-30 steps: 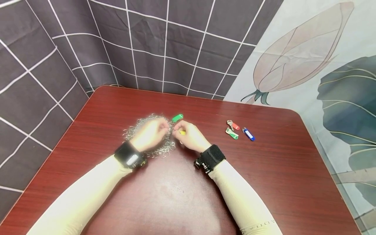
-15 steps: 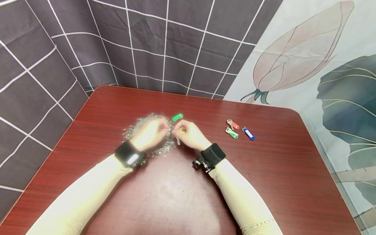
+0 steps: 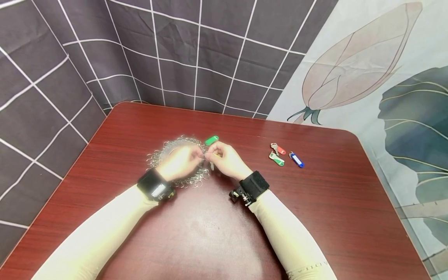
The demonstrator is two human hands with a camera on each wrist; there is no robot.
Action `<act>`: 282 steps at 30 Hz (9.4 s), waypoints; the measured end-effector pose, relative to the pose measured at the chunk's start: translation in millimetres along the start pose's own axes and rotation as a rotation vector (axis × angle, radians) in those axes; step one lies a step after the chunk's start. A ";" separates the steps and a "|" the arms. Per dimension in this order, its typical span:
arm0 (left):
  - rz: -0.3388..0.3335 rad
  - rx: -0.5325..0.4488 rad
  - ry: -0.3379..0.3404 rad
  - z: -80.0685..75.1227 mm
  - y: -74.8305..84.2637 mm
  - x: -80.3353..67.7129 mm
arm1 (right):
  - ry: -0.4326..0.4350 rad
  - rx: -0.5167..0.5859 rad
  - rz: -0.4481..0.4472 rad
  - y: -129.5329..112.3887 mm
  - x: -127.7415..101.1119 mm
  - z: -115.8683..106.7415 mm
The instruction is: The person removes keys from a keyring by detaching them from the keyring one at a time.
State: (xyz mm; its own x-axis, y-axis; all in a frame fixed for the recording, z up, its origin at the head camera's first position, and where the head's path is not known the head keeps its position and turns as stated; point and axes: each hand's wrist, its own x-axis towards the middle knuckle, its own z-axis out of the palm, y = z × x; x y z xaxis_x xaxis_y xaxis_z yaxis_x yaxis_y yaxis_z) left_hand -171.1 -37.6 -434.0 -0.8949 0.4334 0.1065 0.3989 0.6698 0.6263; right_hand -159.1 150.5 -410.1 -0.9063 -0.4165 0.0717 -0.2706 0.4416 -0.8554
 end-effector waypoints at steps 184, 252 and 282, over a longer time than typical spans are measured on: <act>-0.021 0.117 -0.021 -16.0 -38.9 -17.9 | 0.207 -0.556 0.374 85.6 -1.6 -104.2; -0.020 0.253 -0.140 -18.3 -4.2 25.0 | 0.017 -0.345 0.028 29.9 26.7 -14.4; 0.052 0.078 -0.064 -10.0 -3.2 18.4 | 0.003 -0.278 0.006 33.5 20.4 -4.2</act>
State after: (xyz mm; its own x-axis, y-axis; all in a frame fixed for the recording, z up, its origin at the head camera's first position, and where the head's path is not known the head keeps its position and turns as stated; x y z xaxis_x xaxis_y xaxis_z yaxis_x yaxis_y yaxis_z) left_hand -190.8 -37.8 -426.3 -0.8589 0.5049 0.0861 0.4611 0.6891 0.5591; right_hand -188.1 160.1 -435.2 -0.9089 -0.4113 0.0687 -0.3436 0.6453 -0.6823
